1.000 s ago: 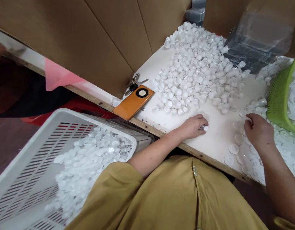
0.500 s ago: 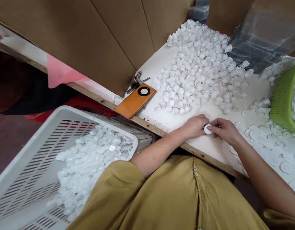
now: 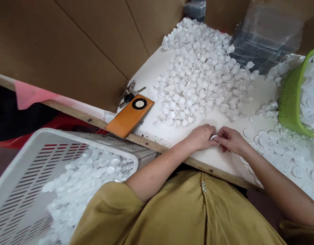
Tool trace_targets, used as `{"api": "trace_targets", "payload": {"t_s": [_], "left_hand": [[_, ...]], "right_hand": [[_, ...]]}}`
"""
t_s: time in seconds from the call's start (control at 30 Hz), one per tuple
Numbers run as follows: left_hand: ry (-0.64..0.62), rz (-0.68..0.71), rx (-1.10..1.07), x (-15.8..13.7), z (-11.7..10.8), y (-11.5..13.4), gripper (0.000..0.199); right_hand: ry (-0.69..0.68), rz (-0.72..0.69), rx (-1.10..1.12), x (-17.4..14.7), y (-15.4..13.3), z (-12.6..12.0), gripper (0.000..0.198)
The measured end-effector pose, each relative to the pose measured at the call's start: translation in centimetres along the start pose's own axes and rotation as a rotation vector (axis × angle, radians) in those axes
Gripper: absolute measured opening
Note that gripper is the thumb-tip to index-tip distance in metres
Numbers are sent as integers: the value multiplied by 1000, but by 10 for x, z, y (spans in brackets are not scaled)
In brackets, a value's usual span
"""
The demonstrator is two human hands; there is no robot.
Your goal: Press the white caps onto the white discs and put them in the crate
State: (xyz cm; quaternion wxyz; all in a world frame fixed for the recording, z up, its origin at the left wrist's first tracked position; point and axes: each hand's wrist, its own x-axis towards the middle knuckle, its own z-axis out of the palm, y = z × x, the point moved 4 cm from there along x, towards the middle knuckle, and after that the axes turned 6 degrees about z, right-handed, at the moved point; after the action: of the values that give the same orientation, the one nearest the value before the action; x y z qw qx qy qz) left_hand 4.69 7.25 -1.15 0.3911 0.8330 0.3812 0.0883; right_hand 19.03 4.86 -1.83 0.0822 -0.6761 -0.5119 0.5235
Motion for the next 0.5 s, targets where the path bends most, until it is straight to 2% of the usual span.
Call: {"api": "trace_targets", "payload": {"t_s": [0.2, 0.37, 0.43, 0.5], "left_hand": [[-57, 22, 6, 2, -5, 7, 21], [91, 26, -127, -23, -6, 6, 13], [129, 9, -184, -46, -11, 3, 11], [163, -33, -255, -79, -26, -4, 13]], "right_hand": [[-10, 66, 37, -6, -6, 3, 22], [-40, -92, 88, -21, -5, -1, 26], [106, -145, 37, -26, 4, -20, 29], [367, -149, -128, -28, 18, -49, 28]]}}
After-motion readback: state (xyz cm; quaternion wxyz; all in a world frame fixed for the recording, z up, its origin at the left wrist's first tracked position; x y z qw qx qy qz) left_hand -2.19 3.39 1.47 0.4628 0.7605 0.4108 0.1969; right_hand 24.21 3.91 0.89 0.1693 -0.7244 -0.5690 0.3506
